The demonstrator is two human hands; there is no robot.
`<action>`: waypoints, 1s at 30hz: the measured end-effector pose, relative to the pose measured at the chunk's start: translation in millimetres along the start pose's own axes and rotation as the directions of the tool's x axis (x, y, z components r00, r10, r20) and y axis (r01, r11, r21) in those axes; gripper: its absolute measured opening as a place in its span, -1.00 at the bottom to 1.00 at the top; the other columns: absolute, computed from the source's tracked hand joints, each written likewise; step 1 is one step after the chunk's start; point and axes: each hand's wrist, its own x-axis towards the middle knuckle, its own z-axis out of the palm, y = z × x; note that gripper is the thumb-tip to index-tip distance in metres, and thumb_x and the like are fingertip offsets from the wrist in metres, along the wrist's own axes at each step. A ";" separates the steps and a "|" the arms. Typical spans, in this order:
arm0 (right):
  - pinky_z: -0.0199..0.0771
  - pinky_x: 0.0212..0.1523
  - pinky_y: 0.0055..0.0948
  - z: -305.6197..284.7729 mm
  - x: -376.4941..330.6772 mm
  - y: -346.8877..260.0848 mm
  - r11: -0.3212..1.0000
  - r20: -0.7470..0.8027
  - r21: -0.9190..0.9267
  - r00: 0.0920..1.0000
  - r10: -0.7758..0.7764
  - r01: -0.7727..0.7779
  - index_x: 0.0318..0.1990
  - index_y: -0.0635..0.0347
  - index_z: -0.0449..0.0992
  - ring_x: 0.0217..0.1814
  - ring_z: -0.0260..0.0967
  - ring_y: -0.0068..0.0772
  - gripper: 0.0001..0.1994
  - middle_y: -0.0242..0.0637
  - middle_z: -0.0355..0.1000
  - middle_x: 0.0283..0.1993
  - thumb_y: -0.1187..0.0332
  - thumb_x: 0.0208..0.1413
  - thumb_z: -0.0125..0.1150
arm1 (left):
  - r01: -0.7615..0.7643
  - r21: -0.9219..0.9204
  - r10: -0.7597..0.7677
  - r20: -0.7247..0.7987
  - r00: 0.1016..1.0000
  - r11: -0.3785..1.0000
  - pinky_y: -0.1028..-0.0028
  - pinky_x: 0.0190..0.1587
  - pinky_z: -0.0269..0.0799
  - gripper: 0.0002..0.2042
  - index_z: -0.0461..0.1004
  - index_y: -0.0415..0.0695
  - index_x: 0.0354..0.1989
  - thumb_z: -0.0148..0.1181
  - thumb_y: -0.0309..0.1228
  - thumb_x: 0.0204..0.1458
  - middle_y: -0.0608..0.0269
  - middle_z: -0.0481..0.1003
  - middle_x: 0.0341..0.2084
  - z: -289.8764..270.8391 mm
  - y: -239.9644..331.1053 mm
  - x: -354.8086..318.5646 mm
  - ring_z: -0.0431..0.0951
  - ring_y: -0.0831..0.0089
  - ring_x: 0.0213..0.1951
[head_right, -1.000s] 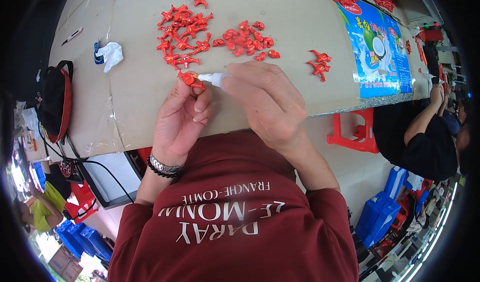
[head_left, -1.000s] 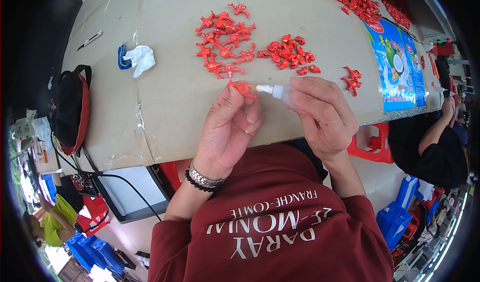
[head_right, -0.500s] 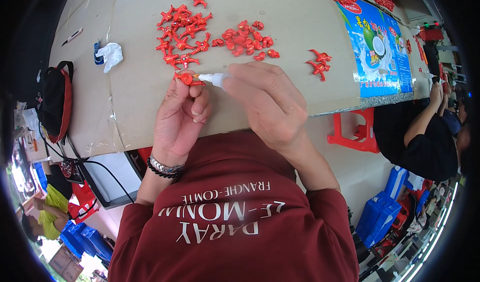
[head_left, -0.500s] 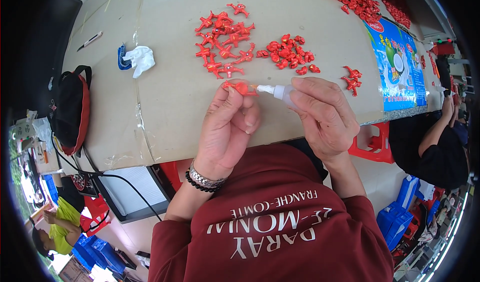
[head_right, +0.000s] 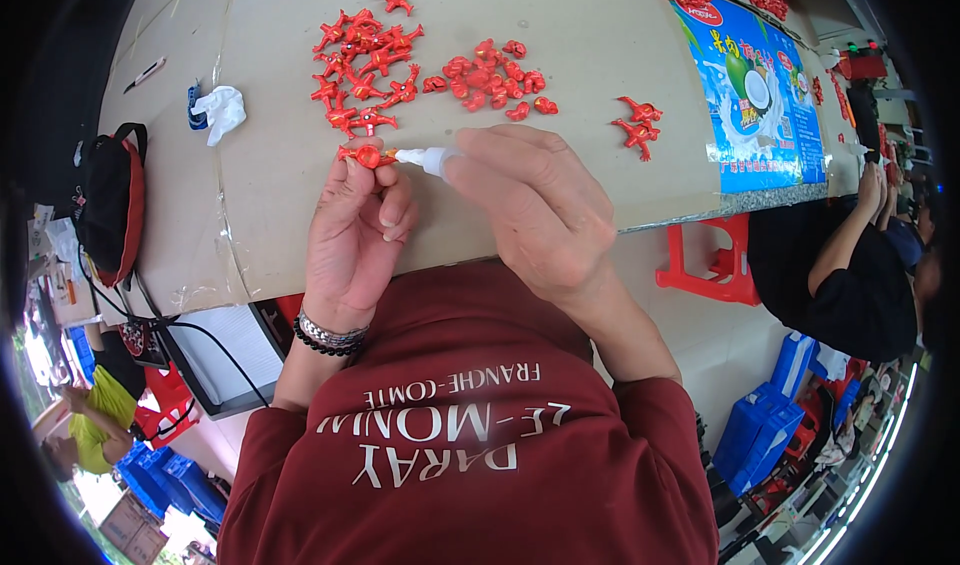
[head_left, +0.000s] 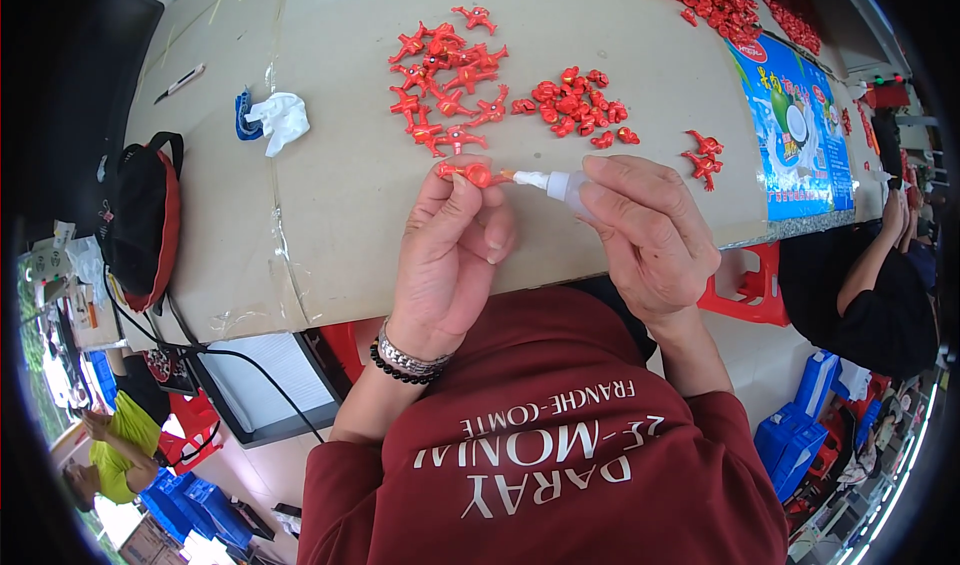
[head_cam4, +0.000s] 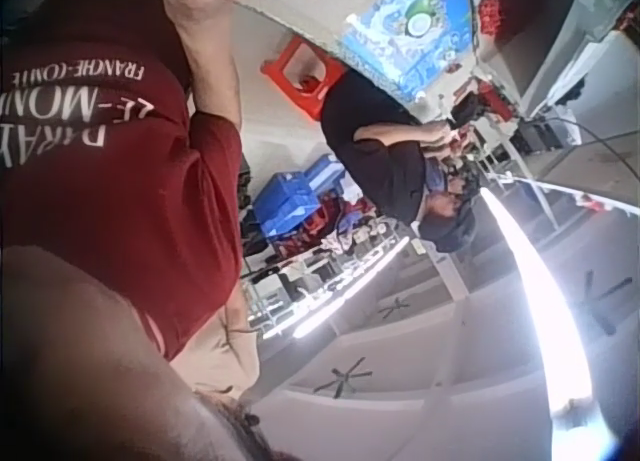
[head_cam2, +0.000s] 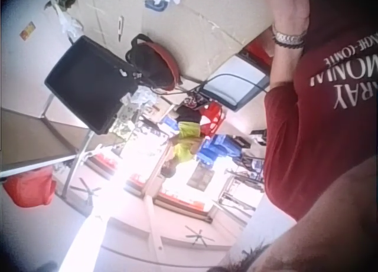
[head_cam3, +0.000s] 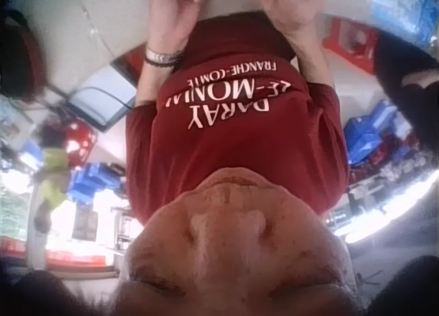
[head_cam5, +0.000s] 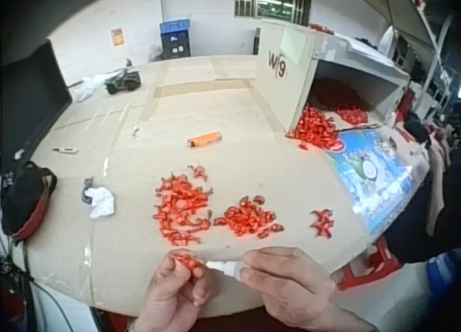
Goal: The person applies glue from a squeeze bottle onto plastic toy figurine pieces and presses the pieces together by hand to assemble the figurines.
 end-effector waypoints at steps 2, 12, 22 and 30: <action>0.58 -0.22 -0.34 0.1 -0.2 -0.6 1.000 -0.003 0.001 1.000 0.000 0.000 -0.26 0.35 0.52 -0.20 0.51 -0.12 -0.70 -0.08 0.51 -0.19 0.72 -0.25 0.33 | -0.040 0.007 0.040 -0.023 0.999 0.999 0.56 -0.51 0.20 -0.81 0.38 -0.13 -0.06 -0.01 -0.37 0.23 0.28 0.45 -0.38 0.3 -1.4 -0.2 0.31 0.54 -0.53; 0.56 -0.31 -0.33 5.9 1.5 -2.2 1.000 -0.069 0.006 0.998 -0.006 0.007 -0.29 0.34 0.58 -0.29 0.49 -0.16 -0.69 -0.14 0.49 -0.27 0.69 -0.33 0.23 | -0.082 0.008 0.082 -0.007 0.997 0.997 0.55 -0.51 0.20 -0.81 0.36 -0.14 -0.05 0.00 -0.37 0.22 0.26 0.45 -0.35 1.5 -0.8 1.4 0.30 0.53 -0.52; 0.57 -0.25 -0.36 4.6 -0.9 -3.2 1.000 0.014 0.028 1.000 -0.005 0.004 -0.26 0.34 0.51 -0.21 0.50 -0.12 -0.71 -0.08 0.51 -0.19 0.70 -0.23 0.35 | -0.088 0.021 0.087 0.022 0.996 0.996 0.54 -0.49 0.19 -0.78 0.35 -0.13 -0.02 0.01 -0.35 0.21 0.29 0.46 -0.34 -0.6 -1.7 2.8 0.30 0.51 -0.54; 0.57 -0.26 -0.37 1.3 0.1 -5.5 1.000 0.005 0.021 1.000 0.011 -0.011 -0.26 0.33 0.51 -0.21 0.50 -0.13 -0.71 -0.08 0.51 -0.19 0.69 -0.23 0.36 | -0.010 -0.059 0.012 0.036 0.999 0.998 0.55 -0.50 0.18 -0.79 0.35 -0.18 -0.07 -0.02 -0.35 0.22 0.30 0.42 -0.41 -4.5 -2.1 3.9 0.28 0.53 -0.56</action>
